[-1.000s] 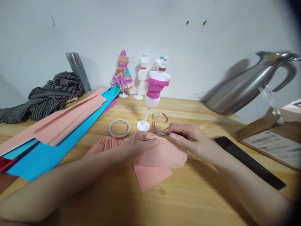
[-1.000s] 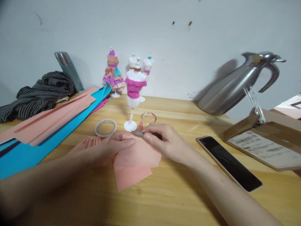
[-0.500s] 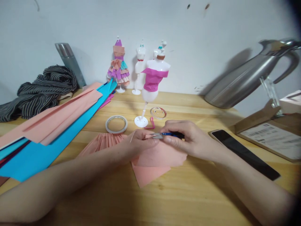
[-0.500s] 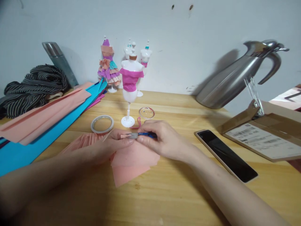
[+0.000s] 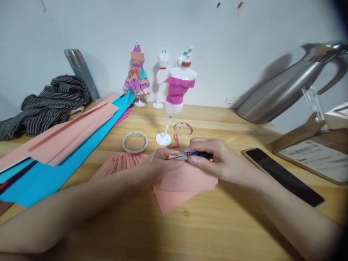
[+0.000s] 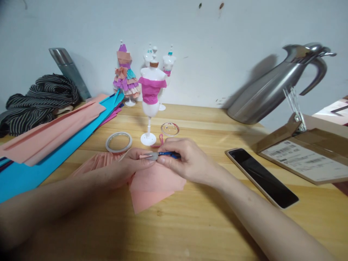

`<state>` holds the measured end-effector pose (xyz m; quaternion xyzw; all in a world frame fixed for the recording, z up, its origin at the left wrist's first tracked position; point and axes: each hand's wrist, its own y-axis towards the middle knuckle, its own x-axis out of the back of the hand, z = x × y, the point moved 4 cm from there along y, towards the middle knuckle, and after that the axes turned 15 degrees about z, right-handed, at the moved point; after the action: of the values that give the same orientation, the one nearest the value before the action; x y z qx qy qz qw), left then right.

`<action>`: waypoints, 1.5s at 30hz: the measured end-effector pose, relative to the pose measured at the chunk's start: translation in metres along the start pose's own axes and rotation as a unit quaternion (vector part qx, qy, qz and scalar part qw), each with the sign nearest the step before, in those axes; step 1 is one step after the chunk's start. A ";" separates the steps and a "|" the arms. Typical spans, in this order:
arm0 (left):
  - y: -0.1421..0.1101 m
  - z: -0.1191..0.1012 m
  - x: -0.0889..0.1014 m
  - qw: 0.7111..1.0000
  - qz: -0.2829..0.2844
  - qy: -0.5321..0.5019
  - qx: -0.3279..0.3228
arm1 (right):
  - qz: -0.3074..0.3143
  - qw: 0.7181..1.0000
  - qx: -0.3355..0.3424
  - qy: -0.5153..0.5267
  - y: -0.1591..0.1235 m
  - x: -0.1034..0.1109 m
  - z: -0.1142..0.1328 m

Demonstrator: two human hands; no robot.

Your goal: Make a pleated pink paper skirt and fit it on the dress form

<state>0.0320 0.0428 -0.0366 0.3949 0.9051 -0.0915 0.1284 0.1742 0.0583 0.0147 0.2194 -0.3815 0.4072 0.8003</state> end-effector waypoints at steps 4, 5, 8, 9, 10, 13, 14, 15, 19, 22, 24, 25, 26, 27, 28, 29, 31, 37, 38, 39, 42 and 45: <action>0.001 0.000 0.000 0.999 0.013 0.044 0.001 | -0.002 1.000 -0.008 0.003 0.000 -0.001 0.000; 0.001 0.001 0.001 0.999 0.010 0.049 0.005 | -0.003 1.000 -0.009 0.004 0.000 -0.001 0.000; 0.001 0.002 0.002 0.998 0.002 0.058 0.012 | -0.008 1.000 -0.009 0.008 0.001 -0.001 -0.001; 0.000 0.002 0.002 0.998 0.001 0.055 0.013 | -0.010 1.000 -0.009 0.011 0.001 -0.001 -0.001; 0.000 0.002 0.001 0.999 0.002 0.050 0.013 | -0.010 1.000 -0.010 0.013 0.001 -0.001 -0.001; 0.000 0.001 0.000 0.999 0.009 0.036 0.004 | -0.012 1.000 -0.010 0.021 0.002 -0.002 -0.003; 0.001 0.001 0.000 0.999 0.012 0.035 -0.001 | -0.013 1.000 -0.008 0.025 0.002 -0.002 -0.003; 0.001 0.000 -0.001 0.999 0.012 0.035 -0.005 | -0.015 0.999 -0.006 0.028 0.002 -0.003 -0.003; 0.001 0.000 -0.001 1.000 0.015 0.023 -0.005 | -0.014 0.999 0.008 0.029 0.001 -0.002 -0.004; 0.001 0.001 -0.001 1.000 0.012 0.016 -0.001 | -0.015 1.000 0.010 0.010 0.000 0.000 -0.003; 0.000 0.002 0.000 1.000 0.007 0.020 0.001 | -0.019 1.000 0.013 0.001 -0.001 0.002 -0.002; 0.000 0.003 0.001 1.000 0.005 0.023 0.002 | -0.019 1.000 0.015 -0.001 -0.002 0.003 -0.002; 0.000 0.003 0.002 1.000 0.004 0.028 0.003 | -0.017 1.000 0.014 -0.003 -0.002 0.004 -0.001; 0.000 0.004 0.003 0.999 0.001 0.033 0.003 | -0.015 1.000 0.012 -0.006 -0.002 0.005 -0.001; -0.001 0.004 0.003 0.999 -0.002 0.039 0.003 | -0.012 1.000 0.010 -0.008 -0.003 0.005 -0.001; -0.001 0.004 0.004 0.999 -0.003 0.044 0.003 | -0.008 1.000 0.010 -0.011 -0.003 0.005 0.000; -0.001 0.005 0.004 0.999 0.003 0.050 0.008 | 0.001 1.000 0.014 -0.012 -0.003 0.005 0.000; -0.001 0.005 0.003 0.997 0.009 0.068 0.020 | 0.009 1.000 0.023 -0.005 -0.003 0.005 0.001; 0.000 0.005 0.003 0.997 0.010 0.073 0.021 | 0.008 1.000 0.025 -0.005 -0.003 0.005 0.001; 0.000 0.005 0.003 0.997 0.011 0.078 0.020 | 0.007 1.000 0.026 -0.005 -0.003 0.005 0.000; 0.001 0.006 0.003 0.996 0.014 0.085 0.011 | 0.005 1.000 0.027 -0.004 -0.003 0.004 -0.001; 0.000 0.007 0.005 0.997 0.014 0.081 0.008 | 0.007 1.000 0.030 0.002 -0.002 0.003 -0.001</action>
<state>0.0303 0.0442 -0.0449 0.4145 0.9062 -0.0645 0.0528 0.1773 0.0594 0.0160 0.2396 -0.3695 0.4244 0.7912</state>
